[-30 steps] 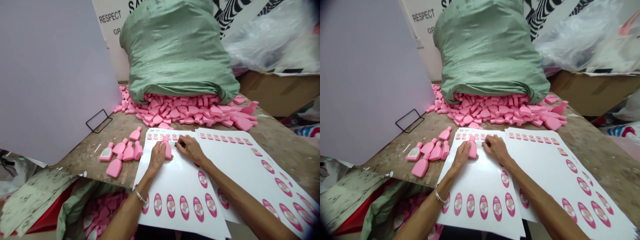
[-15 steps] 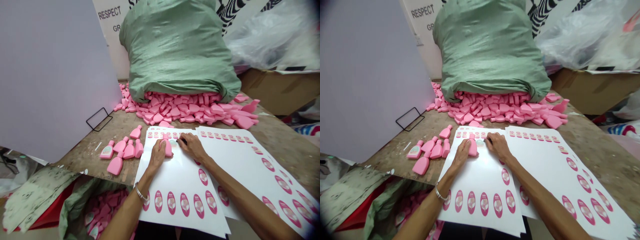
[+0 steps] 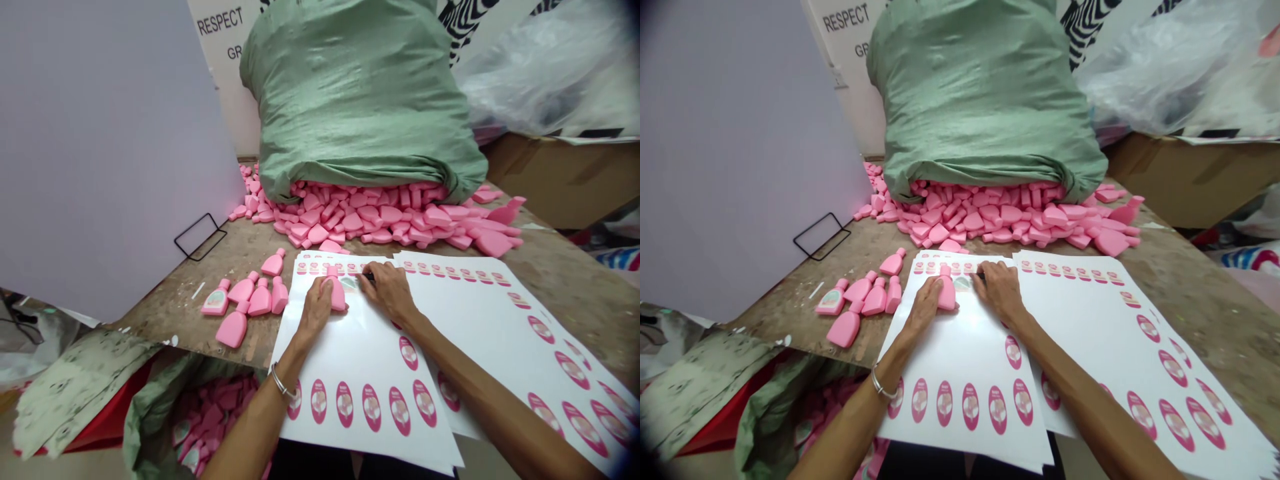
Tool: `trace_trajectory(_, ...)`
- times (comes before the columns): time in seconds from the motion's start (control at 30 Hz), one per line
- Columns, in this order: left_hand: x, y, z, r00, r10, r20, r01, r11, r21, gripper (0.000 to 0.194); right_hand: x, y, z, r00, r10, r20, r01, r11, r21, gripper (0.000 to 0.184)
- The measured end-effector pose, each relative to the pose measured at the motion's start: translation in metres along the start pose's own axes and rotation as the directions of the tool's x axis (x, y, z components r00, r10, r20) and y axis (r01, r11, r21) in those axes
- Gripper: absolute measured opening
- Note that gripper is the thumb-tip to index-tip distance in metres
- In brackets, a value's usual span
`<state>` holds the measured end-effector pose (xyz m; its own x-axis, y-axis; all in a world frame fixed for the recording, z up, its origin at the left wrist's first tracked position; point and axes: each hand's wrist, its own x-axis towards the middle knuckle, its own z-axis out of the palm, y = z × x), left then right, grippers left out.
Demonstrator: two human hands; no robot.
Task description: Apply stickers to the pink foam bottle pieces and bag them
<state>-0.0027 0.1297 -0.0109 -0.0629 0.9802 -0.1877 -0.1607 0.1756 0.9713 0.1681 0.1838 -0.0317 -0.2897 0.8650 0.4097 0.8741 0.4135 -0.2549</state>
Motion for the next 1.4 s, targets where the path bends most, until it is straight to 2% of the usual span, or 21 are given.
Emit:
trace_trajectory(0.13,0.001,0.0,0.0,1.0,-0.012,-0.001,0.012,1.0,-0.017,0.035,0.0,-0.004,0.001,0.999,-0.023,0.025,0.022,0.999,0.036,0.02)
trace_trajectory(0.23,0.003,-0.002,0.0,1.0,-0.022,-0.007,0.022,0.999,-0.033,0.035,0.002,-0.005,0.002,0.996,0.081,0.02,-0.084,0.964,0.251,0.026)
trace_trajectory(0.33,0.004,-0.004,-0.001,1.0,-0.024,-0.015,0.023,0.998,-0.057,0.035,0.005,-0.005,-0.006,0.963,0.254,0.091,-0.261,0.795,0.548,0.033)
trace_trajectory(0.4,0.001,-0.004,-0.001,1.0,-0.008,-0.017,0.007,0.997,-0.082,0.037,0.006,-0.008,-0.018,0.939,0.326,0.108,-0.313,0.68,0.663,0.037)
trace_trajectory(0.43,-0.001,-0.003,-0.002,1.0,-0.003,-0.016,0.002,0.993,-0.116,0.039,0.005,-0.012,-0.025,0.936,0.338,0.1,-0.31,0.656,0.688,0.038)
trace_trajectory(0.6,-0.019,0.013,-0.001,0.998,-0.04,0.057,0.058,0.929,-0.364,0.05,-0.007,-0.044,-0.057,0.977,0.19,0.099,-0.203,0.674,0.71,0.035)
trace_trajectory(0.77,-0.035,0.029,0.001,0.993,-0.026,0.116,0.069,0.921,-0.384,0.053,-0.017,-0.067,-0.067,0.989,0.132,0.072,-0.143,0.681,0.718,0.023)
trace_trajectory(1.0,-0.043,0.034,0.002,0.991,0.018,0.134,0.039,0.909,-0.415,0.05,-0.021,-0.073,-0.074,0.992,0.124,-0.028,-0.072,0.731,0.679,0.018)
trace_trajectory(1.4,-0.044,0.038,0.002,0.992,0.008,0.127,0.049,0.9,-0.434,0.048,-0.019,-0.075,-0.071,0.99,0.109,-0.092,-0.025,0.769,0.639,0.017)
